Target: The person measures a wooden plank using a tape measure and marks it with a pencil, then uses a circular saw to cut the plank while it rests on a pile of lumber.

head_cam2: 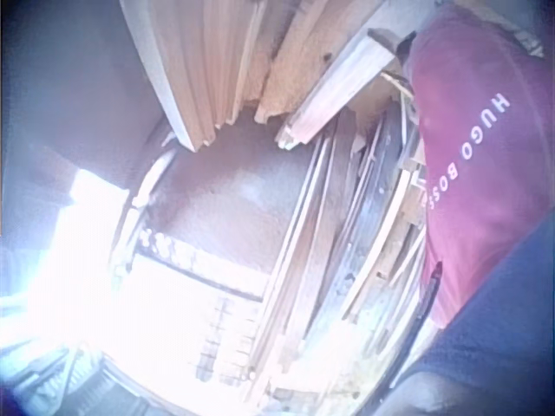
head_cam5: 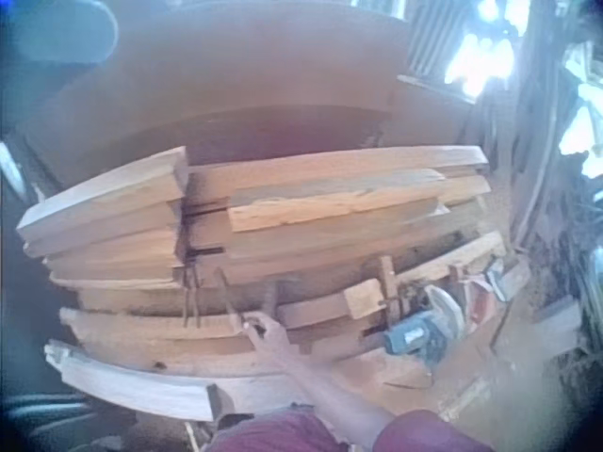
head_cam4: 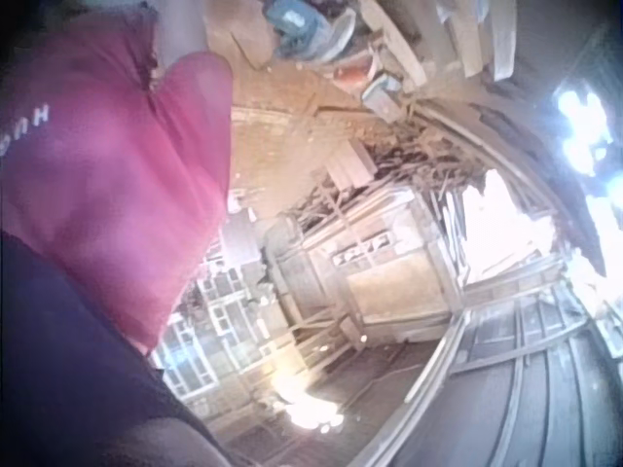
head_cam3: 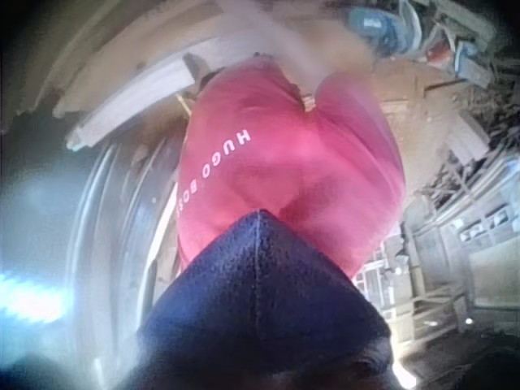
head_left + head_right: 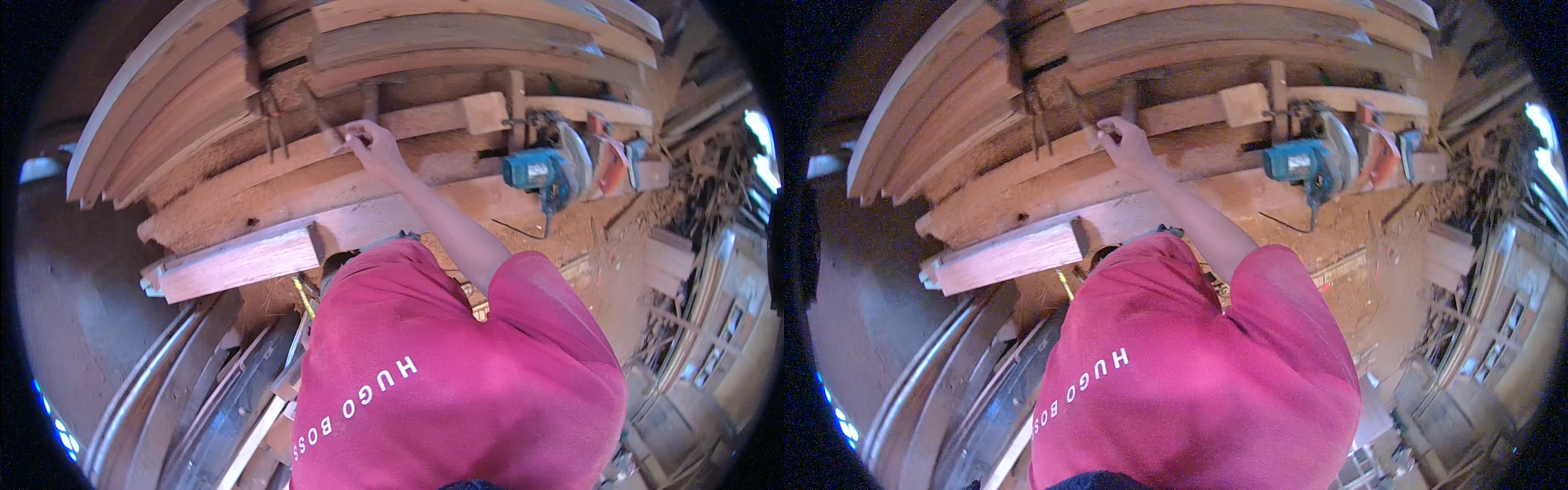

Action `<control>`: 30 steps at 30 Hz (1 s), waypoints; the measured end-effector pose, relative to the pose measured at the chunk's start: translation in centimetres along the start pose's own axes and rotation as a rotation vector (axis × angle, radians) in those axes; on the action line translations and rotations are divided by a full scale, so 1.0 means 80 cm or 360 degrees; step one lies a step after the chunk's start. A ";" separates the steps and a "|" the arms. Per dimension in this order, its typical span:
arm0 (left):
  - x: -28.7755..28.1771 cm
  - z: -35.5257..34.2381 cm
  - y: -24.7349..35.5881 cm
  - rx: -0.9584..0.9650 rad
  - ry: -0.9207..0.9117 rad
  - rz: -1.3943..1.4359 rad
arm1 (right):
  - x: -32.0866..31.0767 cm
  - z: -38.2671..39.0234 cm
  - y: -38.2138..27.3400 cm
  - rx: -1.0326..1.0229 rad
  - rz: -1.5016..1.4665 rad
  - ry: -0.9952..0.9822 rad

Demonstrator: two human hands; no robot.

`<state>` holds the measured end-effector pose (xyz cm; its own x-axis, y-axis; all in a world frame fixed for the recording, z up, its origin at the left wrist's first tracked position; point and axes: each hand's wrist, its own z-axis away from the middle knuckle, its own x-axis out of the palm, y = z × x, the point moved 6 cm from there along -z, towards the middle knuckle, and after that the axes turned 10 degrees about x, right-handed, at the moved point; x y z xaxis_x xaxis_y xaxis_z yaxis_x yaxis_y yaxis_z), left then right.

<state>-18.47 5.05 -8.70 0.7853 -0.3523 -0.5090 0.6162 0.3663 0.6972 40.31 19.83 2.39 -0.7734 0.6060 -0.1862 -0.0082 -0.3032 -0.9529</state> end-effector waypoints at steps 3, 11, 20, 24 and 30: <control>-0.015 -0.027 0.042 0.0075 -0.0027 0.0036 | -0.069 -0.012 -0.052 -0.0038 -0.0377 0.0237; -0.020 -0.104 0.110 0.0184 -0.0205 0.0071 | -0.241 -0.053 -0.052 -0.0258 0.0050 0.0927; 0.018 -0.129 0.109 0.0119 -0.0455 0.0067 | -0.107 0.108 0.213 0.0587 0.1066 0.0108; -0.018 -0.139 0.060 0.0115 -0.0409 0.0042 | -0.052 0.173 0.145 0.0522 0.1238 -0.0211; 0.006 -0.104 0.169 0.0166 -0.0426 -0.0340 | -0.036 0.179 0.267 0.0514 0.1366 -0.0546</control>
<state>-9.26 17.01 -3.73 0.5876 -0.6296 -0.5083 0.7446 0.1748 0.6442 33.32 1.11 -13.97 -0.7396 -0.1456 -0.6571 0.5096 -0.7588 -0.4055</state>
